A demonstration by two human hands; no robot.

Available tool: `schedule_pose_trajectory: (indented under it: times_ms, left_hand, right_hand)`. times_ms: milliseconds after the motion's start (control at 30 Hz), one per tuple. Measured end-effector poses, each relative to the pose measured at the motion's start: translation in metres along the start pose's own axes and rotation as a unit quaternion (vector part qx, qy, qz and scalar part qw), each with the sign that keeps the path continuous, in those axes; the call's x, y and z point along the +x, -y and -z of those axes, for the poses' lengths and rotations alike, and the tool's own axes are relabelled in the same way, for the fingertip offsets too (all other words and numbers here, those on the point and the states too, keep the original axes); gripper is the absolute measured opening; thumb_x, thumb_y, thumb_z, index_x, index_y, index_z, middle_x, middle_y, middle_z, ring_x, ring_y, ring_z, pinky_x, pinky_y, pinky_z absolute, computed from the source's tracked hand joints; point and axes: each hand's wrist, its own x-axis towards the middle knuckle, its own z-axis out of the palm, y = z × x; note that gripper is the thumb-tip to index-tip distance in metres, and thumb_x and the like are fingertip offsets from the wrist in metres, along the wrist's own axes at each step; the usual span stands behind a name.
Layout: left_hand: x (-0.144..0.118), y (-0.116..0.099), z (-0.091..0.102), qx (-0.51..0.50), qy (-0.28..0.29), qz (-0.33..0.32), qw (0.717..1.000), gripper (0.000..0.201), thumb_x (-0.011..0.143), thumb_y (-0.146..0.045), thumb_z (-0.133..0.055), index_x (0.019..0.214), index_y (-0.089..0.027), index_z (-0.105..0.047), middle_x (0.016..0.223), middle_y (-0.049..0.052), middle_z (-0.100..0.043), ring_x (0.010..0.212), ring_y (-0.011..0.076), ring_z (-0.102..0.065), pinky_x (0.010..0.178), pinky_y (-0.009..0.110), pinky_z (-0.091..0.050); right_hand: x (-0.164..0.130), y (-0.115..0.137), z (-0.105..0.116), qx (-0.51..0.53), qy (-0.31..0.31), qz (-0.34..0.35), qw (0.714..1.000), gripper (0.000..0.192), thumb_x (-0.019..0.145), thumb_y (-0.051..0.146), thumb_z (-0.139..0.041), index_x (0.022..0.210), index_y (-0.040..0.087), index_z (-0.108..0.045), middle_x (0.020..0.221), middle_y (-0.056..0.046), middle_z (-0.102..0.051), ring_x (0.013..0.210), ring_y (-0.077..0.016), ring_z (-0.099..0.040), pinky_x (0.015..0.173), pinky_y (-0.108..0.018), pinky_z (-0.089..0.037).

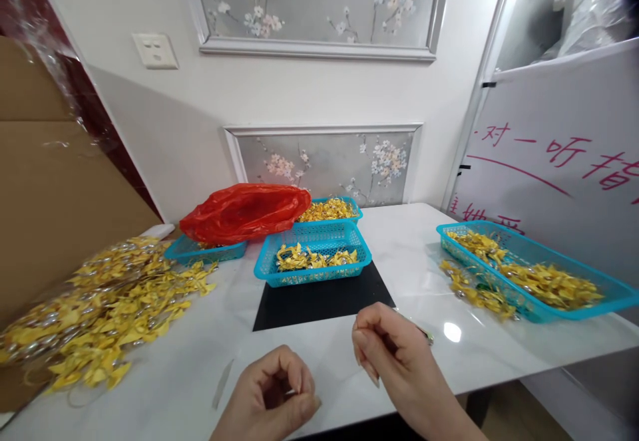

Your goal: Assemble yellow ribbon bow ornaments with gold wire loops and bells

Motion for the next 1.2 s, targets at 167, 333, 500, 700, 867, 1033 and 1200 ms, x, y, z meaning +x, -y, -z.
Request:
schedule_pose_trajectory:
  times_ms: [167, 333, 500, 700, 867, 1033, 1200]
  left_hand:
    - [0.041, -0.043, 0.014, 0.275, -0.056, -0.145, 0.949, 0.011, 0.077, -0.029, -0.072, 0.082, -0.020, -0.067, 0.082, 0.004, -0.068, 0.079, 0.0219, -0.066, 0.072, 0.029, -0.053]
    - [0.116, -0.074, 0.033, 0.388, -0.104, -0.157, 0.902, 0.021, 0.090, -0.028, -0.064, 0.108, -0.018, -0.065, 0.113, 0.008, -0.067, 0.104, 0.0252, -0.063, 0.092, 0.042, -0.051]
    - [0.178, -0.063, 0.030, 0.463, -0.061, -0.085, 0.880, 0.031, 0.093, -0.031, -0.062, 0.122, -0.018, -0.061, 0.125, 0.009, -0.063, 0.104, 0.0258, -0.065, 0.086, 0.046, -0.056]
    - [0.203, -0.051, 0.029, 0.421, -0.062, -0.037, 0.904, 0.032, 0.092, -0.030, -0.063, 0.122, -0.020, -0.061, 0.126, 0.009, -0.063, 0.106, 0.0266, -0.065, 0.085, 0.044, -0.056]
    - [0.200, -0.063, 0.039, 0.302, -0.067, -0.026, 0.951, 0.033, 0.093, -0.031, -0.062, 0.122, -0.017, -0.061, 0.125, 0.009, -0.063, 0.104, 0.0275, -0.065, 0.085, 0.046, -0.056]
    - [0.178, -0.078, 0.040, 0.105, -0.060, -0.024, 0.992, 0.032, 0.094, -0.030, -0.062, 0.123, -0.017, -0.060, 0.122, 0.010, -0.064, 0.101, 0.0246, -0.066, 0.084, 0.045, -0.057]
    - [0.136, -0.083, 0.022, -0.093, -0.050, -0.008, 0.994, 0.016, 0.098, -0.014, -0.050, 0.091, -0.013, -0.065, 0.106, 0.007, -0.072, 0.092, 0.0184, -0.072, 0.078, 0.034, -0.062]
  right_hand:
    - [0.001, -0.003, 0.004, 0.030, -0.035, -0.036, 0.998, 0.036, 0.095, 0.050, -0.053, 0.077, 0.019, -0.048, 0.061, 0.006, -0.045, 0.048, -0.0060, -0.034, 0.047, -0.020, -0.029]
    - [-0.005, -0.008, 0.015, 0.044, -0.042, -0.064, 0.996, 0.039, 0.093, 0.053, -0.055, 0.076, 0.018, -0.049, 0.062, 0.006, -0.046, 0.047, -0.0057, -0.033, 0.048, -0.022, -0.027]
    - [-0.009, -0.009, 0.021, 0.080, -0.062, -0.085, 0.991, 0.043, 0.089, 0.058, -0.059, 0.076, 0.018, -0.051, 0.058, 0.007, -0.045, 0.045, -0.0049, -0.031, 0.046, -0.022, -0.024]
    - [-0.012, -0.009, 0.032, 0.117, -0.070, -0.116, 0.984, 0.048, 0.083, 0.063, -0.063, 0.078, 0.017, -0.052, 0.060, 0.006, -0.051, 0.042, -0.0024, -0.031, 0.045, -0.020, -0.020]
    - [-0.014, -0.010, 0.040, 0.136, -0.082, -0.118, 0.980, 0.047, 0.083, 0.062, -0.065, 0.078, 0.017, -0.052, 0.059, 0.006, -0.050, 0.044, -0.0025, -0.032, 0.045, -0.020, -0.020]
    - [-0.012, -0.015, 0.036, 0.140, -0.067, -0.125, 0.980, 0.048, 0.082, 0.063, -0.065, 0.075, 0.017, -0.053, 0.058, 0.006, -0.049, 0.044, -0.0027, -0.031, 0.045, -0.021, -0.020]
    - [-0.014, -0.015, 0.027, 0.126, -0.042, -0.136, 0.982, 0.047, 0.084, 0.062, -0.063, 0.073, 0.017, -0.053, 0.050, 0.009, -0.041, 0.041, -0.0028, -0.031, 0.043, -0.019, -0.021]
